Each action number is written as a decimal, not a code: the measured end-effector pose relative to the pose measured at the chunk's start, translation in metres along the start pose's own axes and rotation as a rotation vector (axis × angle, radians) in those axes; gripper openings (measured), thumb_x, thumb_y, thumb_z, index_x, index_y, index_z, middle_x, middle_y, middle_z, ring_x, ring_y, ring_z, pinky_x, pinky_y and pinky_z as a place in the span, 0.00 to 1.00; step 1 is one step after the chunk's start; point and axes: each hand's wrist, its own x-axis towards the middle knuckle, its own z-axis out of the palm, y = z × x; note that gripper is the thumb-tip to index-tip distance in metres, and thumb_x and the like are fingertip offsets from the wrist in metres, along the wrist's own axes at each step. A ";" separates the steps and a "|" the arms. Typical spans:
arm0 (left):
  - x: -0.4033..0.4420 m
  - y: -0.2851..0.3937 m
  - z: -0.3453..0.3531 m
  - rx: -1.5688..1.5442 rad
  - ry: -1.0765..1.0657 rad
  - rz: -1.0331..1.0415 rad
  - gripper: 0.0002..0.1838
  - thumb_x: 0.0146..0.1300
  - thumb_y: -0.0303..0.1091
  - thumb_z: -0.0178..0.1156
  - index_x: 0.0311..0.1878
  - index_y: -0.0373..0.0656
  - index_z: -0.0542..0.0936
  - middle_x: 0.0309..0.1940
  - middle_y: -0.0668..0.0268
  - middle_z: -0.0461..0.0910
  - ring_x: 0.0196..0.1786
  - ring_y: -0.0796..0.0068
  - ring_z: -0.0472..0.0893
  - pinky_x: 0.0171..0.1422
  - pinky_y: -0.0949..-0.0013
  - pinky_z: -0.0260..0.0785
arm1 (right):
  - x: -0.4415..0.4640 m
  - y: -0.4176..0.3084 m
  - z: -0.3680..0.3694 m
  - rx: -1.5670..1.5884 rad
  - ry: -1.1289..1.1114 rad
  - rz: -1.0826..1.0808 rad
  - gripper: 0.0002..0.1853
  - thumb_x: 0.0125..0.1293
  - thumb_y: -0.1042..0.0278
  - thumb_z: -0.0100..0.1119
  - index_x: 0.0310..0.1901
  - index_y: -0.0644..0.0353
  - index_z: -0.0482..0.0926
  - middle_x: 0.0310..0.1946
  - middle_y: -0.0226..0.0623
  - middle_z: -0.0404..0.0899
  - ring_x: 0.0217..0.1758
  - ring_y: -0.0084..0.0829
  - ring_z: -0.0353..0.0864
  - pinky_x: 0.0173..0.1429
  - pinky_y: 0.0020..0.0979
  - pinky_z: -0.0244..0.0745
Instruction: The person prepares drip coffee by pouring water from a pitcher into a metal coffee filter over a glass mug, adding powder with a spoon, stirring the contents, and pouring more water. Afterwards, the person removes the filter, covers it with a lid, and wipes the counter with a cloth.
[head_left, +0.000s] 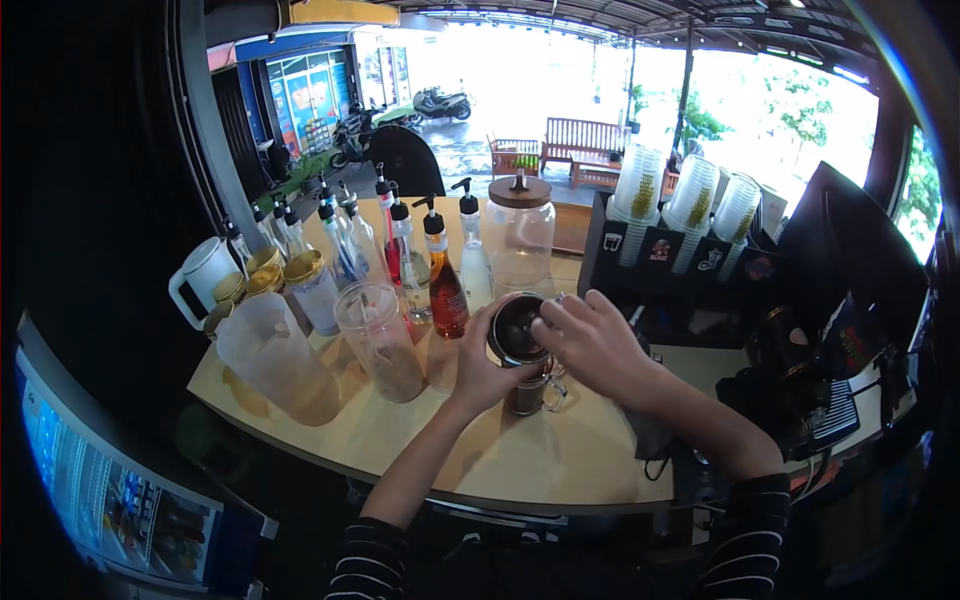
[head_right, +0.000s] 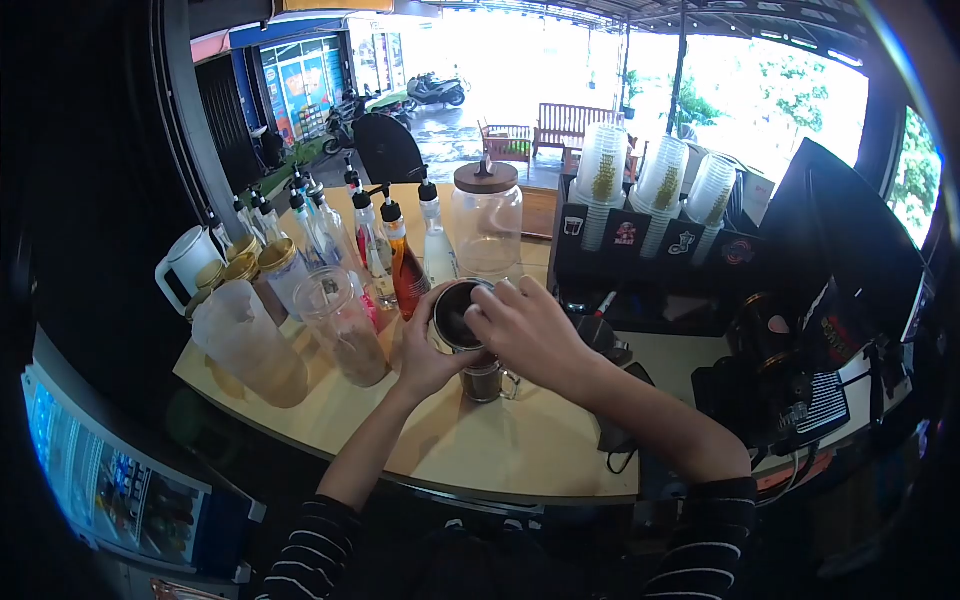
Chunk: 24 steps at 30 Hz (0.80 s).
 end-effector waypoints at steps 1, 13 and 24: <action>-0.001 0.000 0.000 0.033 -0.009 0.010 0.46 0.35 0.37 0.79 0.62 0.45 0.69 0.56 0.62 0.75 0.60 0.63 0.74 0.68 0.60 0.62 | 0.000 0.004 0.000 -0.032 0.010 0.050 0.12 0.50 0.66 0.62 0.37 0.58 0.76 0.38 0.31 0.73 0.41 0.27 0.76 0.42 0.30 0.69; -0.001 0.001 0.004 0.320 0.015 0.174 0.47 0.36 0.39 0.80 0.63 0.42 0.67 0.60 0.60 0.73 0.63 0.60 0.72 0.72 0.57 0.54 | -0.006 -0.017 -0.001 -0.074 -0.108 0.235 0.12 0.51 0.67 0.61 0.37 0.62 0.74 0.34 0.34 0.74 0.30 0.29 0.81 0.26 0.27 0.74; -0.001 0.007 0.002 0.247 -0.047 0.135 0.46 0.38 0.39 0.78 0.63 0.43 0.66 0.60 0.61 0.73 0.65 0.61 0.70 0.74 0.56 0.52 | -0.013 -0.004 -0.001 -0.064 -0.020 0.226 0.13 0.50 0.69 0.61 0.39 0.61 0.74 0.37 0.33 0.71 0.37 0.27 0.79 0.34 0.27 0.74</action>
